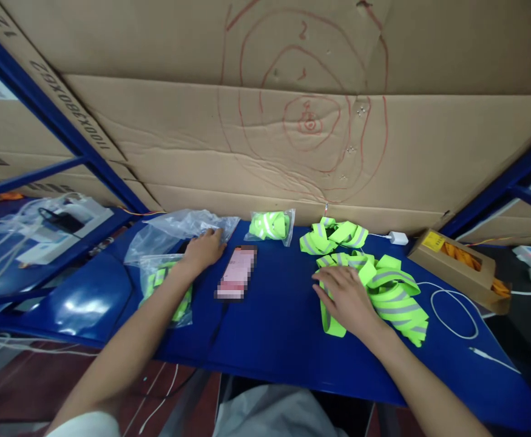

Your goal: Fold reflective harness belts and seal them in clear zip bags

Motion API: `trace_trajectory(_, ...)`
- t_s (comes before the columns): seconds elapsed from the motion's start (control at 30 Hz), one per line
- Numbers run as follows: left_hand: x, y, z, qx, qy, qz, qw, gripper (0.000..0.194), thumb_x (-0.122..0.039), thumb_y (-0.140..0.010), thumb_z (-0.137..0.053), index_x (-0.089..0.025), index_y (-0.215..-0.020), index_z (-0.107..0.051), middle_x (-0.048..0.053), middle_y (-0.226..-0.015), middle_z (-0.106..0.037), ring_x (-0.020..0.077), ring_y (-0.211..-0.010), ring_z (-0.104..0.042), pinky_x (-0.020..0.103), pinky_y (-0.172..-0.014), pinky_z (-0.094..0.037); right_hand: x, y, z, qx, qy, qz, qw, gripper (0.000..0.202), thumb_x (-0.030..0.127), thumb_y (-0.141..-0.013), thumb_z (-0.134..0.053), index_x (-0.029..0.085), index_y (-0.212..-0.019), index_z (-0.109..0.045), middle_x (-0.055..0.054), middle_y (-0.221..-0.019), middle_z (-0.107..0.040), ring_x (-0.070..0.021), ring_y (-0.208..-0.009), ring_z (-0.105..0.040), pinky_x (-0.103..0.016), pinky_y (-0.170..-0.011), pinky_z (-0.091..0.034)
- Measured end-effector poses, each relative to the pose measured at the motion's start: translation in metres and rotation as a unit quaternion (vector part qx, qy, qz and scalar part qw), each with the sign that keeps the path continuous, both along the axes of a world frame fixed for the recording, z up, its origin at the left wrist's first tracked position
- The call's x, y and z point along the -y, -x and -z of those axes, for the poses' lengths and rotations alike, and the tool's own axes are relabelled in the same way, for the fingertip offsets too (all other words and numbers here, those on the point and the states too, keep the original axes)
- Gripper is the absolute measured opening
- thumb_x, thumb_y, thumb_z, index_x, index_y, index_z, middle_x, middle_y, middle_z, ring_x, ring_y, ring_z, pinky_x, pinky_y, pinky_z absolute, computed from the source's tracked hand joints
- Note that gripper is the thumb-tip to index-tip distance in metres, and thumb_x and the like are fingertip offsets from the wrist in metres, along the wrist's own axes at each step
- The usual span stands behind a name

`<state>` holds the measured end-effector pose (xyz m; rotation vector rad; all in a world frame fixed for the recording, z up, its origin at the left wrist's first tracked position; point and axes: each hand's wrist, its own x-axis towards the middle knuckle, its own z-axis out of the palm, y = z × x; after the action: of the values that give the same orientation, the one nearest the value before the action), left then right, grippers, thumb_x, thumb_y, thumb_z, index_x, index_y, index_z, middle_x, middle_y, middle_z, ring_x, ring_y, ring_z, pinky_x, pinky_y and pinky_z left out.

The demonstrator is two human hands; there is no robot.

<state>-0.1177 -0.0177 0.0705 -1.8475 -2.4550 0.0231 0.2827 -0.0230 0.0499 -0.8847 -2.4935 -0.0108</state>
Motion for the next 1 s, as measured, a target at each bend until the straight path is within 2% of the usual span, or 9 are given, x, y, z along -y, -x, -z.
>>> trace_trajectory(0.1, 0.016, -0.029, -0.007, -0.001, -0.052, 0.035, 0.998, 0.053, -0.026, -0.104, -0.033, -0.008, -0.151, -0.046, 0.026, -0.146, -0.054, 0.0426, -0.129, -0.059, 0.057, -0.108, -0.044, -0.009, -0.013, 0.001, 0.031, -0.044, 0.138, 0.989, 0.068, 0.055, -0.097, -0.066, 0.015, -0.149, -0.051, -0.024, -0.149, -0.055, -0.0431, -0.133, -0.055, -0.062, -0.108, -0.039)
trace_trajectory(0.17, 0.028, -0.057, -0.008, 0.018, -0.064, 0.094, 0.993, 0.048, -0.028, -0.106, -0.032, -0.018, -0.148, -0.052, 0.015, -0.147, -0.057, 0.0335, -0.131, -0.059, 0.047, -0.113, -0.044, -0.014, -0.02, 0.005, 0.08, -0.036, 0.181, 0.98, 0.081, 0.058, -0.089, -0.074, 0.013, -0.152, -0.048, -0.027, -0.149, -0.055, -0.0476, -0.13, -0.056, -0.066, -0.106, -0.04)
trace_trajectory(0.3, 0.05, -0.119, 0.003, 0.179, -0.08, 0.317, 0.928, 0.041, -0.035, -0.107, -0.04, -0.02, -0.14, -0.06, 0.013, -0.138, -0.065, 0.0282, -0.125, -0.063, 0.042, -0.11, -0.047, -0.019, -0.02, 0.01, 0.117, -0.009, 0.172, 0.978, 0.058, 0.044, -0.094, -0.073, 0.015, -0.142, -0.059, -0.022, -0.138, -0.065, -0.0441, -0.121, -0.064, -0.06, -0.1, -0.048)
trace_trajectory(0.4, 0.059, -0.148, 0.018, 0.286, -0.017, 0.399, 0.871, 0.038, -0.037, -0.105, -0.048, -0.025, -0.138, -0.061, 0.011, -0.136, -0.067, 0.0296, -0.123, -0.065, 0.046, -0.107, -0.049, -0.017, -0.013, 0.012, 0.058, 0.024, 0.143, 0.988, 0.045, 0.033, -0.097, -0.069, 0.016, -0.138, -0.061, -0.018, -0.136, -0.068, -0.0382, -0.119, -0.068, -0.053, -0.097, -0.054)
trace_trajectory(0.5, 0.058, -0.157, 0.031, 0.502, 0.043, 0.35, 0.789, 0.043, -0.044, -0.101, -0.058, -0.024, -0.139, -0.058, 0.012, -0.129, -0.069, 0.0241, -0.11, -0.069, 0.042, -0.1, -0.054, -0.012, -0.006, 0.014, -0.04, 0.025, 0.106, 0.993, 0.038, 0.033, -0.099, -0.066, 0.017, -0.133, -0.062, -0.016, -0.135, -0.069, -0.0343, -0.12, -0.069, -0.048, -0.098, -0.055)
trace_trajectory(0.63, 0.05, -0.15, 0.039, 0.782, 0.121, 0.199, 0.578, 0.063, -0.057, -0.088, -0.074, -0.02, -0.136, -0.057, 0.015, -0.127, -0.069, 0.0246, -0.108, -0.07, 0.042, -0.096, -0.056, 0.002, 0.002, 0.009, -0.106, -0.044, 0.051, 0.992, 0.028, 0.024, -0.099, -0.061, 0.02, -0.128, -0.061, -0.016, -0.134, -0.069, -0.0303, -0.118, -0.069, -0.043, -0.091, -0.053)
trace_trajectory(0.77, 0.05, -0.143, 0.037, 0.891, 0.166, 0.121, 0.406, 0.061, -0.062, -0.089, -0.072, -0.021, -0.133, -0.062, 0.015, -0.13, -0.069, 0.0282, -0.115, -0.068, 0.045, -0.098, -0.055, 0.018, 0.014, 0.0, -0.083, -0.125, -0.052, 0.987, 0.025, 0.021, -0.1, -0.057, 0.02, -0.124, -0.064, -0.014, -0.123, -0.071, -0.0251, -0.109, -0.069, -0.04, -0.09, -0.049)
trace_trajectory(0.87, 0.055, -0.143, 0.032, 0.903, 0.175, 0.086, 0.382, 0.067, -0.056, -0.083, -0.081, -0.024, -0.137, -0.06, 0.012, -0.133, -0.069, 0.0266, -0.116, -0.067, 0.038, -0.095, -0.054, 0.027, 0.024, -0.002, -0.047, -0.141, -0.166, 0.975, 0.027, 0.037, -0.102, -0.061, 0.021, -0.122, -0.067, -0.009, -0.117, -0.073, -0.0218, -0.108, -0.068, -0.038, -0.098, -0.047)
trace_trajectory(1.0, 0.056, -0.147, 0.025, 0.889, 0.152, 0.055, 0.43, 0.061, -0.031, -0.078, -0.088, -0.02, -0.133, -0.062, 0.01, -0.128, -0.072, 0.0244, -0.116, -0.067, 0.032, -0.097, -0.051, 0.032, 0.026, -0.004, -0.075, -0.153, -0.243, 0.955, 0.042, 0.052, -0.102, -0.059, 0.018, -0.124, -0.068, -0.008, -0.117, -0.074, -0.0215, -0.116, -0.066, -0.036, -0.103, -0.047)
